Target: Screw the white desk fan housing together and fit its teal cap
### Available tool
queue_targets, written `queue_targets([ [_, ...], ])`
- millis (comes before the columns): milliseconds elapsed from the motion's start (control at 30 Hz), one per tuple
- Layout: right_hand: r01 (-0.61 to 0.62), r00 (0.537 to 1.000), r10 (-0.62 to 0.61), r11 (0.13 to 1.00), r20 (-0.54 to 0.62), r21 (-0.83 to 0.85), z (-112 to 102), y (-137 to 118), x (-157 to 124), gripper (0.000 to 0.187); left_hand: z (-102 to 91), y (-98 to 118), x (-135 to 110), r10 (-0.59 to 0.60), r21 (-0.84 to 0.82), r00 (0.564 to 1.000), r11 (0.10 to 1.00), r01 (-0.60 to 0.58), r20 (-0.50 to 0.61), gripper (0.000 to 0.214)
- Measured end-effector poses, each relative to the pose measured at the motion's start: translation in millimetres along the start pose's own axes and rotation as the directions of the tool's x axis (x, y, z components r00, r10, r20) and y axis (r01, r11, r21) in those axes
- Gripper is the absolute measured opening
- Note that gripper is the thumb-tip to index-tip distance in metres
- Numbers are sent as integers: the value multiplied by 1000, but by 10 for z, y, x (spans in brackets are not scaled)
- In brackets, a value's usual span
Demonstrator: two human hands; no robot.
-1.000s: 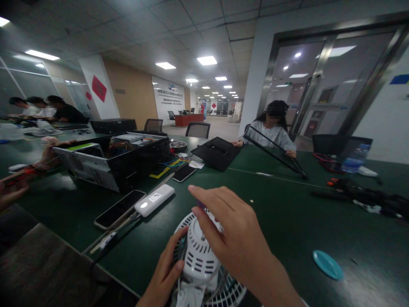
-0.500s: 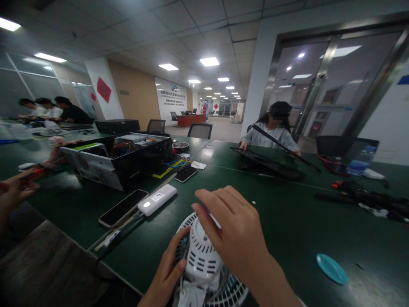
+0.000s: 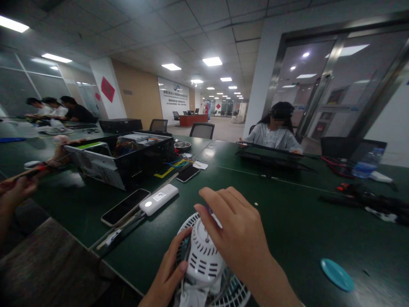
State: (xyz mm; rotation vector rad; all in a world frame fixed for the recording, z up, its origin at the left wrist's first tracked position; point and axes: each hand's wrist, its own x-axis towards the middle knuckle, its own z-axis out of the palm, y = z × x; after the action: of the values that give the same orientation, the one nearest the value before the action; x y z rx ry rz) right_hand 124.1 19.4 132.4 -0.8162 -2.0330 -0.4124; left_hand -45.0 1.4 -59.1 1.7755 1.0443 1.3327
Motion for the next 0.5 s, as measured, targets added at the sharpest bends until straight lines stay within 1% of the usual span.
queue_targets([
  [33,-3,1000,3,1000,1,-18,5,4,3,15,2,-6,-1,2,1,1000,1000,-2,-1,51],
  [100,-33,999,32,999,35,13,-11,10,2,21,3,-11,2,4,2,1000,1000,-4,-2,51],
  [200,-88,992,72,985,108,151,-72,10,-12,34,-5,2,14,2,-3,1000,1000,-2,6,52],
  [267,-98,988,69,970,135,223,-105,3,-22,36,-14,18,20,-6,-5,1000,1000,7,10,52],
  [333,-84,989,51,967,137,241,-114,-8,-24,34,-20,33,21,-15,-3,1000,1000,15,11,52],
  [500,-57,995,43,985,87,165,-74,-19,-4,17,-15,49,18,13,16,1000,1000,-13,8,50],
])
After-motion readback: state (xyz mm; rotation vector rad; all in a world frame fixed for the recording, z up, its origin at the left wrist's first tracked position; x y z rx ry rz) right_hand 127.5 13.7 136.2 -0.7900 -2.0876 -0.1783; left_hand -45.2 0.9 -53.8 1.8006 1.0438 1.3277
